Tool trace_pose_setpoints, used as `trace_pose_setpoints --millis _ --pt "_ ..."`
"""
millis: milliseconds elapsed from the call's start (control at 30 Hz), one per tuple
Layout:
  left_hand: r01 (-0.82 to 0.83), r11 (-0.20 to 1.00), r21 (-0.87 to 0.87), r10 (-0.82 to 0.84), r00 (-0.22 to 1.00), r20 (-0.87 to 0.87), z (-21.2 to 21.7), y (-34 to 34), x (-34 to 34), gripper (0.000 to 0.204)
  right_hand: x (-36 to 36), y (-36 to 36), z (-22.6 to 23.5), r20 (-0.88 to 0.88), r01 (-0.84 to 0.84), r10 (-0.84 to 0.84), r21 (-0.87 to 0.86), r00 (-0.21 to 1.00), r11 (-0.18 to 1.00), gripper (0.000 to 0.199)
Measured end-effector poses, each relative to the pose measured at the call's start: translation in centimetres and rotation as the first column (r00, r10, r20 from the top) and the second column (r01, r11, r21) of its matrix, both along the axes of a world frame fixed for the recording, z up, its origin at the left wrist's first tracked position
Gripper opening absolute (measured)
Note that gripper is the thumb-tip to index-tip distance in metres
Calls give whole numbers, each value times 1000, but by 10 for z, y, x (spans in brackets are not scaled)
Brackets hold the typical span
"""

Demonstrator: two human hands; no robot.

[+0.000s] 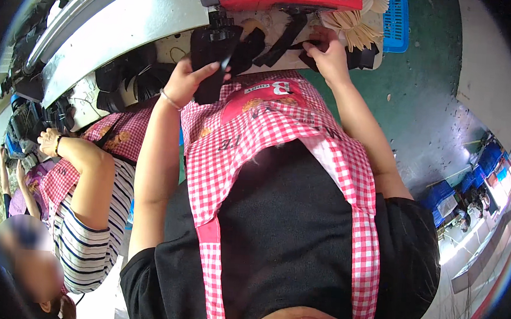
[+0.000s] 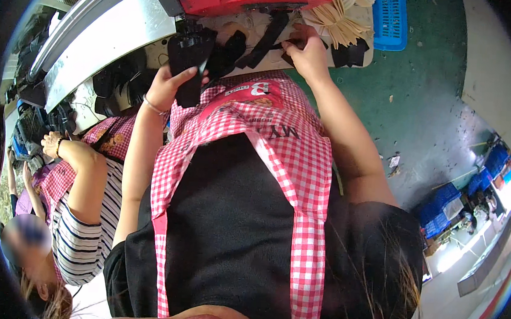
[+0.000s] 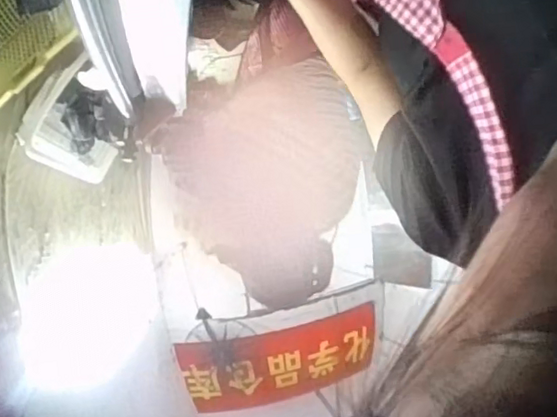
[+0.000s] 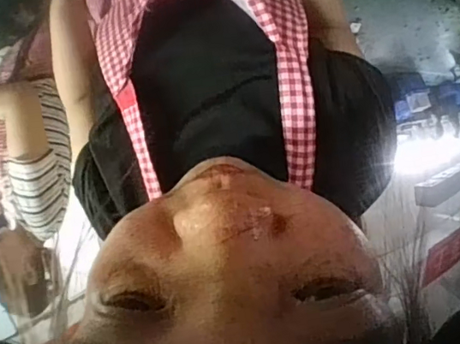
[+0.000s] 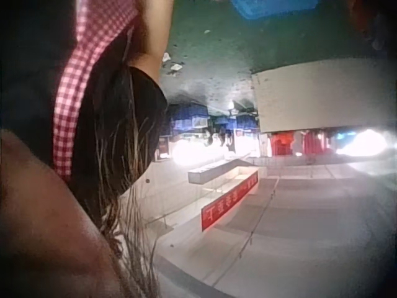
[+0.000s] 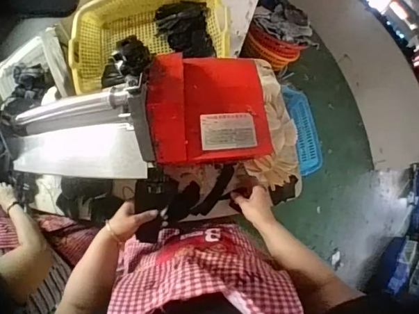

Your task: The person operates a sewing machine to stitch black fabric pieces, likely gloves. They repeatedly feed the material through the machine, guide it under the needle, and place the finished items into a yellow basket. The person also picks up new pieces from the table and adjusts the fabric during the process.

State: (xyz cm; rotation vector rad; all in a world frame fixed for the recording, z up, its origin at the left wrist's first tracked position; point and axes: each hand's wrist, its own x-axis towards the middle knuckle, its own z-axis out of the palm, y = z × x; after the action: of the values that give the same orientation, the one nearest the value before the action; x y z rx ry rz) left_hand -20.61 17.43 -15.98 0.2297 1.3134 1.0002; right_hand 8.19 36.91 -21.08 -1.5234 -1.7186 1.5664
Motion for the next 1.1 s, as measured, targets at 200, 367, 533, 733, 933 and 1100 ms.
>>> trace_pose_setpoints --millis 200,367,533,733,933,1100 --pt "-35 999 8 35 999 21 7 -12 3 29 7 23 11 -88 -213 217 52 972 976 42" --pt "-33 999 30 31 998 53 -2 -12 7 30 -2 36 30 104 -359 350 87 931 929 37" --pt "-5 999 45 3 999 49 -6 -7 9 31 -5 42 14 72 -440 435 219 897 871 38" --pt "-26 998 53 21 996 88 -10 -3 12 34 -2 55 -3 212 -535 492 311 845 785 39" --pt "-19 997 77 11 995 100 -13 -2 12 35 -15 52 9 532 -675 415 582 738 454 37" --pt "-3 996 91 -4 997 71 -16 1 11 35 -27 49 8 830 -897 365 322 421 303 43"
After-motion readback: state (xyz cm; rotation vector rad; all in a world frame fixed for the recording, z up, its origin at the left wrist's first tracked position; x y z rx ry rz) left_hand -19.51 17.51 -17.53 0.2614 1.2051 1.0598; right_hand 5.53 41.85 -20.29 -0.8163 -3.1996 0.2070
